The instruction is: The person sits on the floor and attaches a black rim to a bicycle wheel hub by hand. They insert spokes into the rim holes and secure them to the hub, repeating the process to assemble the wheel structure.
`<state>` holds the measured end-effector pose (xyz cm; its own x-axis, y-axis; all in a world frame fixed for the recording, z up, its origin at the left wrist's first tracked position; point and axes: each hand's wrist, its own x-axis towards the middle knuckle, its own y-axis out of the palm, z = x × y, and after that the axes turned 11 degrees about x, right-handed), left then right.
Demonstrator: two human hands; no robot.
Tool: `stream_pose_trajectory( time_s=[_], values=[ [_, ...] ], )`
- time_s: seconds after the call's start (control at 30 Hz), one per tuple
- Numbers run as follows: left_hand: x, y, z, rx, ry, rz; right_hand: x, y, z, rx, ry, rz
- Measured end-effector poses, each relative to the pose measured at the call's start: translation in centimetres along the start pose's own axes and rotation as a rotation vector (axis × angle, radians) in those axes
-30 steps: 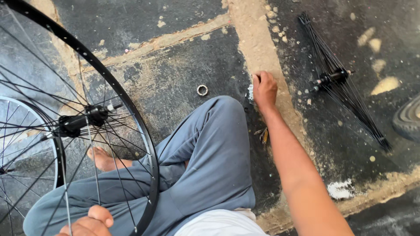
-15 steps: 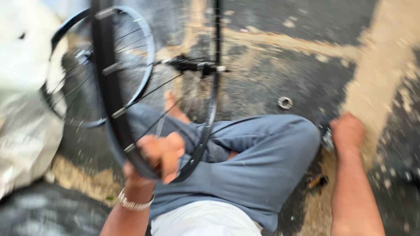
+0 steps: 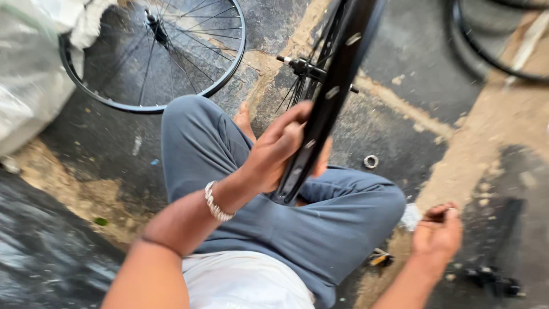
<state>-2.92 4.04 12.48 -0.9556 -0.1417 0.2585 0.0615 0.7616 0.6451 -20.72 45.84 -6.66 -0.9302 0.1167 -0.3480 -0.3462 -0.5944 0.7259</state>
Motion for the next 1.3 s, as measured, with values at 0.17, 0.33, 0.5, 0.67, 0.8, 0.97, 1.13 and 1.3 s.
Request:
stream_pose_trajectory(
  time_s=[0.17, 0.33, 0.5, 0.67, 0.8, 0.97, 1.13, 1.3],
  values=[
    [7.0, 2.9, 3.3, -0.156, 0.109, -0.140, -6.9, 7.2, -3.9, 0.143, 0.323, 0.323],
    [14.8, 6.7, 6.3, 0.006, 0.390, -0.232, -13.8, 14.8, -6.6, -0.105, 0.343, 0.271],
    [13.1, 8.6, 6.9, 0.096, 0.436, -0.336, -16.7, 19.3, -4.8, 0.017, 0.545, 0.450],
    [10.5, 8.9, 3.3, 0.458, 0.353, -0.435, -18.1, 20.9, -4.0, 0.004, 0.486, 0.387],
    [9.3, 8.2, 1.5, 0.524, 0.339, -0.365, -17.9, 21.3, -4.3, -0.079, 0.477, 0.447],
    [9.0, 8.2, 2.1, 0.596, 0.360, -0.347, -18.6, 20.2, -4.3, -0.204, 0.355, 0.388],
    [9.1, 8.5, 3.2, 0.640, 0.407, -0.354, -20.0, 20.1, -3.8, -0.337, 0.216, 0.586],
    [8.3, 7.7, 4.2, 0.799, 0.585, -0.408, -21.0, 20.9, -4.8, -0.781, -0.173, 0.698]
  ],
)
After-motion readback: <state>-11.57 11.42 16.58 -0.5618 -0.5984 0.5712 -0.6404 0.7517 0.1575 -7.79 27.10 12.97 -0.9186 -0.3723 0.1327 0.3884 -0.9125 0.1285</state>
